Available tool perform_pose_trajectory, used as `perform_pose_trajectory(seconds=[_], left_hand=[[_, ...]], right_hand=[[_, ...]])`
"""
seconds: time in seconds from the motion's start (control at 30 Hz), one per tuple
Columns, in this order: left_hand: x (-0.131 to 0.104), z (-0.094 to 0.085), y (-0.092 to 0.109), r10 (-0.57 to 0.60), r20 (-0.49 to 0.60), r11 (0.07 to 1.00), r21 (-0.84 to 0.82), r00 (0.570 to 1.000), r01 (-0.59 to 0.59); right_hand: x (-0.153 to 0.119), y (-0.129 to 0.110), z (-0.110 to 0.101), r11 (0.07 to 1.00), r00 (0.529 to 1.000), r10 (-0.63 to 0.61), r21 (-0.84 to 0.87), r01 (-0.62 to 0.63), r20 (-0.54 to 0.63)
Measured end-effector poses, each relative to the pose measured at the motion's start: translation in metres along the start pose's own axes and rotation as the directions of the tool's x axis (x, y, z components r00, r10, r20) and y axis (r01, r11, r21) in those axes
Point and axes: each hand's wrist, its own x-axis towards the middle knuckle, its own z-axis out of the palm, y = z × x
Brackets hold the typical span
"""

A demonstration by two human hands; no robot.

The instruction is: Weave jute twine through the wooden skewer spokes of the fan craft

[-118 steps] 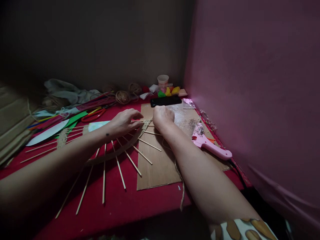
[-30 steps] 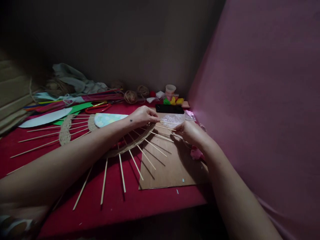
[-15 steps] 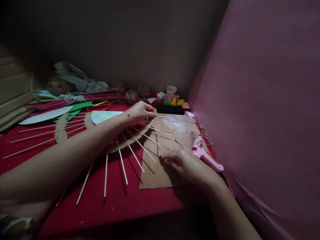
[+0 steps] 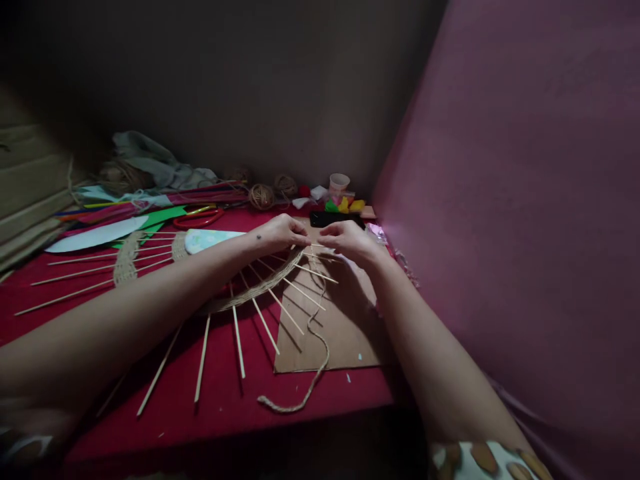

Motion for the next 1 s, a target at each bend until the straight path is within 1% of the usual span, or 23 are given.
perform_pose_trajectory(seconds=[0.03,0.1,0.2,0.37,0.5,0.6,0.67,0.73,0.77,0.8,0.83,0.87,0.93,1.0], left_hand=[[-0.001,0.000,0.000,-0.005,-0.006,1.000,0.009,1.000,0.005],[-0.004,0.000,-0.001,-0.020,-0.022,0.999,0.028,1.000,0.021],[-0.008,0.000,-0.005,-0.032,-0.022,0.998,0.055,0.999,0.033],[-0.012,0.003,-0.008,-0.035,0.001,0.996,0.078,0.999,0.035],[-0.013,0.007,-0.008,-0.040,0.005,0.995,0.096,0.999,0.039],[-0.018,0.005,-0.004,-0.046,-0.003,0.992,0.121,0.999,0.046],[-0.024,0.001,0.003,-0.022,-0.075,0.981,0.192,0.997,0.036],[-0.035,-0.002,0.013,0.050,-0.184,0.959,0.284,0.982,0.004],[-0.041,-0.003,0.018,0.092,-0.224,0.948,0.317,0.970,-0.017],[-0.048,-0.004,0.024,0.126,-0.241,0.943,0.329,0.962,-0.041],[-0.056,-0.003,0.029,0.142,-0.228,0.944,0.325,0.963,-0.062],[-0.064,-0.002,0.034,0.141,-0.191,0.947,0.312,0.971,-0.077],[-0.079,0.002,0.041,0.116,-0.091,0.950,0.299,0.989,-0.084],[-0.092,0.008,0.045,0.100,0.000,0.946,0.311,0.995,-0.095]], right_hand=[[0.011,0.002,0.005,0.999,0.994,0.043,0.002,-0.044,0.099],[0.023,0.005,0.012,0.994,0.977,0.091,-0.070,-0.079,0.193],[0.027,0.005,0.014,0.977,0.970,0.117,-0.198,-0.075,0.214],[0.026,-0.001,0.014,0.974,0.942,0.103,-0.224,-0.030,0.321],[0.025,0.004,0.020,0.983,0.943,0.090,-0.180,-0.033,0.319],[0.022,0.007,0.023,0.986,0.954,0.051,-0.167,0.000,0.297],[0.019,0.005,0.024,0.985,0.966,0.018,-0.169,0.027,0.260],[0.016,0.002,0.023,0.985,0.972,0.003,-0.170,0.039,0.236],[0.014,0.001,0.023,0.985,0.973,0.001,-0.169,0.039,0.232],[0.013,0.000,0.023,0.985,0.973,0.001,-0.168,0.040,0.232],[0.013,0.000,0.022,0.985,0.973,-0.001,-0.167,0.041,0.232],[0.012,0.001,0.022,0.985,0.973,-0.002,-0.165,0.041,0.232],[0.013,0.003,0.023,0.986,0.973,0.000,-0.160,0.038,0.231],[0.015,0.006,0.024,0.988,0.974,0.005,-0.153,0.031,0.228]])
